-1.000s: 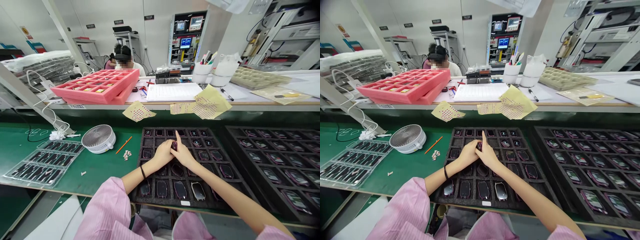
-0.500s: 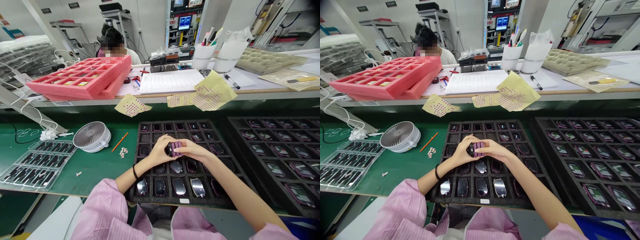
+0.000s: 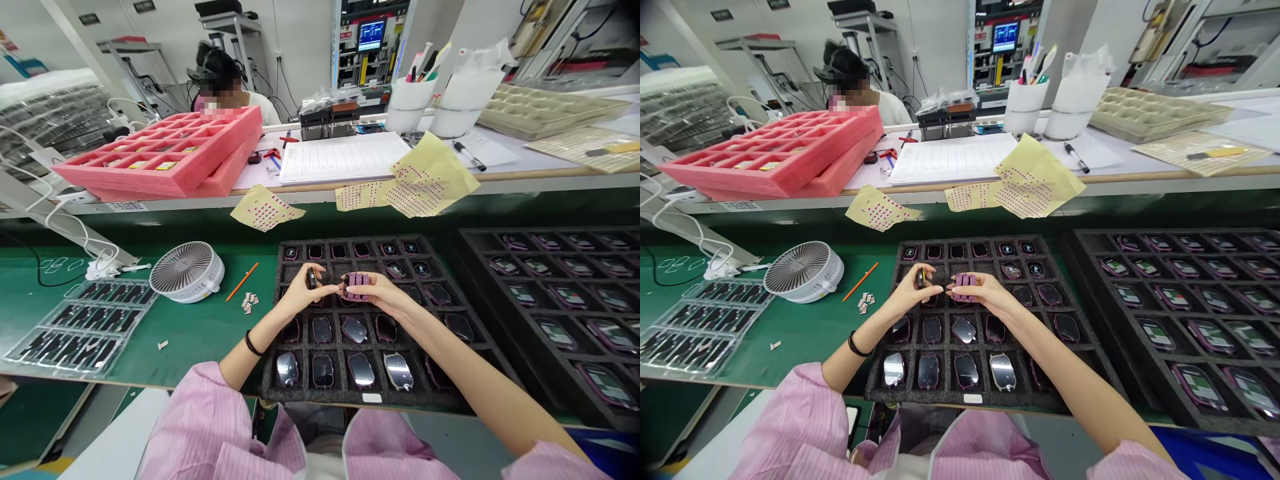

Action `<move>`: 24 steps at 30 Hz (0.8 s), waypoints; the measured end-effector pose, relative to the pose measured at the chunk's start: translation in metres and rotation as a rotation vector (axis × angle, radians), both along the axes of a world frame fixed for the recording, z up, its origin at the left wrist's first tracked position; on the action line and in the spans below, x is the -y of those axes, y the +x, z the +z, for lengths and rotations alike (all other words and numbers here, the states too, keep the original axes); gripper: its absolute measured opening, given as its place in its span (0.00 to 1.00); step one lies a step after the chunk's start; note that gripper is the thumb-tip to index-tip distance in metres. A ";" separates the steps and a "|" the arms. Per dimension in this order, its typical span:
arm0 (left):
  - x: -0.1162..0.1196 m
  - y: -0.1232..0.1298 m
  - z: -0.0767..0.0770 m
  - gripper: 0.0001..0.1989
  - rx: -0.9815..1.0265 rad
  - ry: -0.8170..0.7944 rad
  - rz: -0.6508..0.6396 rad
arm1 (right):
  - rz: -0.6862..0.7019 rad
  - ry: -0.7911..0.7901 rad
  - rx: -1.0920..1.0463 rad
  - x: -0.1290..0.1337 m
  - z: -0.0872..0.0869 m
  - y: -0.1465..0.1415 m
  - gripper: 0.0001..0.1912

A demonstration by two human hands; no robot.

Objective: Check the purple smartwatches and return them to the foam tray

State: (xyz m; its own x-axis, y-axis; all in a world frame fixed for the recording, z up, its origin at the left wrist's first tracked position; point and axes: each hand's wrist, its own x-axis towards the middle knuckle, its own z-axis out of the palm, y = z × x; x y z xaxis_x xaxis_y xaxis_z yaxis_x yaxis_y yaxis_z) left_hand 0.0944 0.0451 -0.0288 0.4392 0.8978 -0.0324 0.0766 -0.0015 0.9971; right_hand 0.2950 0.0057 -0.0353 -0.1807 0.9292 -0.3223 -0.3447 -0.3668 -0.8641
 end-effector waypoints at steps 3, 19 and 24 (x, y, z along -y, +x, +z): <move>-0.001 0.001 -0.002 0.17 0.240 -0.337 -0.001 | -0.014 -0.005 0.016 -0.001 -0.006 -0.003 0.24; -0.012 -0.020 -0.019 0.17 0.324 -0.299 0.003 | -0.021 -0.019 0.044 0.000 -0.024 -0.009 0.24; -0.032 -0.033 -0.028 0.18 -0.022 0.165 0.150 | -0.026 -0.026 0.047 0.001 -0.024 -0.011 0.23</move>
State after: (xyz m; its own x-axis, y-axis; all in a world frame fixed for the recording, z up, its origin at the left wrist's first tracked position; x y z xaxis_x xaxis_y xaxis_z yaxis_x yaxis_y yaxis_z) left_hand 0.0612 0.0767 -0.0568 0.3010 0.9470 0.1120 0.1096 -0.1510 0.9824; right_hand 0.2841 0.0044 -0.0592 -0.1409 0.9245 -0.3542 -0.3134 -0.3811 -0.8698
